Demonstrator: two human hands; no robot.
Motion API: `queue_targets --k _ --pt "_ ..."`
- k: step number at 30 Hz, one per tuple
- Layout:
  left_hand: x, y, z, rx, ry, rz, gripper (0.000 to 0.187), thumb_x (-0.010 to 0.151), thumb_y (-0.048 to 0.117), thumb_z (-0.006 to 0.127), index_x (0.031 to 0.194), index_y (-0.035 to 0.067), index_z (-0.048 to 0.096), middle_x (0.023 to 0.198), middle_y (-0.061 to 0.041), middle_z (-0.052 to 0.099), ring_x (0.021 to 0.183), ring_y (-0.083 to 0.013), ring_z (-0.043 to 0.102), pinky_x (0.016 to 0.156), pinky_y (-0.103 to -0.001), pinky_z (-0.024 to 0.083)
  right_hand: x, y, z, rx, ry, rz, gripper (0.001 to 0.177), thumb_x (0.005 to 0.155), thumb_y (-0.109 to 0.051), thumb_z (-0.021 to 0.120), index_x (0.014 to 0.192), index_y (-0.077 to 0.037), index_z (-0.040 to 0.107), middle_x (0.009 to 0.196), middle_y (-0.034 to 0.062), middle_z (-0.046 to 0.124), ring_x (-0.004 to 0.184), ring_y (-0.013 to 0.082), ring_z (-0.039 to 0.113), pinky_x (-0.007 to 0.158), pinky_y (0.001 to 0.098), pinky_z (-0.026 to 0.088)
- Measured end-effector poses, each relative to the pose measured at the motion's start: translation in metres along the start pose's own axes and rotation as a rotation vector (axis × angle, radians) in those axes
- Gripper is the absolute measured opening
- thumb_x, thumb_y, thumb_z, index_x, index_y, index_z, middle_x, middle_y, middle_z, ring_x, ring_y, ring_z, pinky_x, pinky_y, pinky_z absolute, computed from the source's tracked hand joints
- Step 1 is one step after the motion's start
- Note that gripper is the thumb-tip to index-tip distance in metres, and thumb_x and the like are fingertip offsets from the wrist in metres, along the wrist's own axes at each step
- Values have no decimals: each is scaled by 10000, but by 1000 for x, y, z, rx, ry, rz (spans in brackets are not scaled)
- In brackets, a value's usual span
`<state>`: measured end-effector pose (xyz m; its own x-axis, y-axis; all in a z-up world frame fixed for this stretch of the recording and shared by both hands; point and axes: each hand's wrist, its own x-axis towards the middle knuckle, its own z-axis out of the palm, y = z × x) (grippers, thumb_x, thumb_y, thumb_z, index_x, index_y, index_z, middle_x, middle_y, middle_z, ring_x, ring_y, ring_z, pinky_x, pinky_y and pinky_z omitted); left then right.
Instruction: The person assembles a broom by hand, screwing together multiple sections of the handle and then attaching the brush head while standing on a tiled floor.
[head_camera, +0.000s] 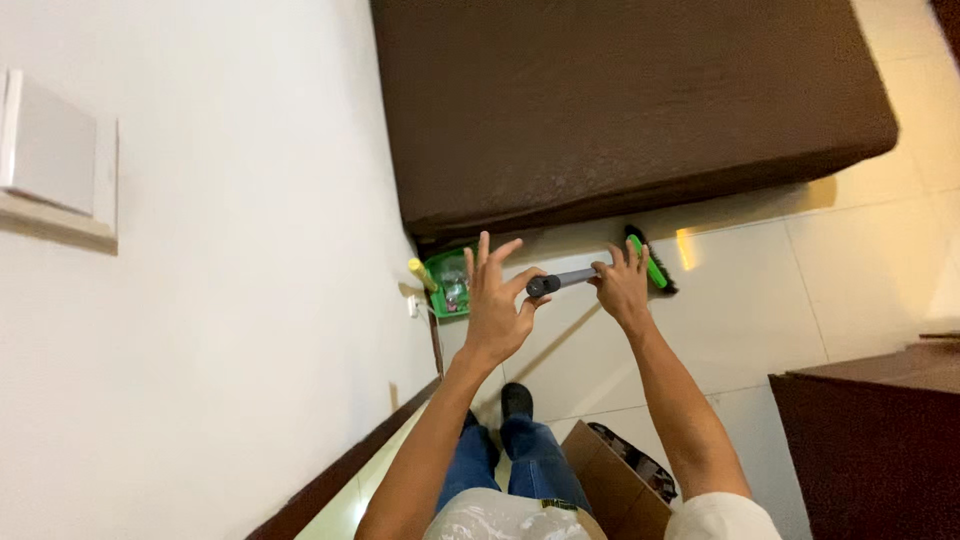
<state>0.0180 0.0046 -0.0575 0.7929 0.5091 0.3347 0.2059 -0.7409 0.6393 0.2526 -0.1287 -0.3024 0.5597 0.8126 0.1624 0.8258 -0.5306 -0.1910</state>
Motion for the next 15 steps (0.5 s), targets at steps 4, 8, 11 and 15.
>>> queue_targets --k 4,8,11,15 --pt "-13 -18 -1 30 80 -60 180 870 142 788 1049 142 773 1467 -70 462 1549 -426 182 1294 -664 63 4 -26 25 7 -31 -68 285 803 -323 828 1040 -166 816 1432 126 573 1480 405 353 1262 626 161" --pt "-23 -33 -34 69 143 -139 173 858 60 773 1016 132 766 1470 -58 464 1552 -420 181 1290 -668 63 18 -69 29 68 13 -170 286 788 -333 836 1015 -159 818 1437 106 580 1472 412 354 1252 632 167" --pt "-29 -33 -57 89 182 -134 183 868 39 767 1030 122 750 1493 -64 452 1560 -428 162 1291 -675 56 26 -101 20 97 15 -241 267 780 -337 838 973 -154 817 1437 90 585 1461 403 356 1231 642 172" --pt "-43 -25 -84 111 237 -129 226 872 24 758 1082 105 748 1522 -55 444 1584 -420 139 1305 -676 49 27 -138 15 148 86 -309 297 778 -354 839 983 -140 814 1438 81 584 1468 386 356 1230 645 177"
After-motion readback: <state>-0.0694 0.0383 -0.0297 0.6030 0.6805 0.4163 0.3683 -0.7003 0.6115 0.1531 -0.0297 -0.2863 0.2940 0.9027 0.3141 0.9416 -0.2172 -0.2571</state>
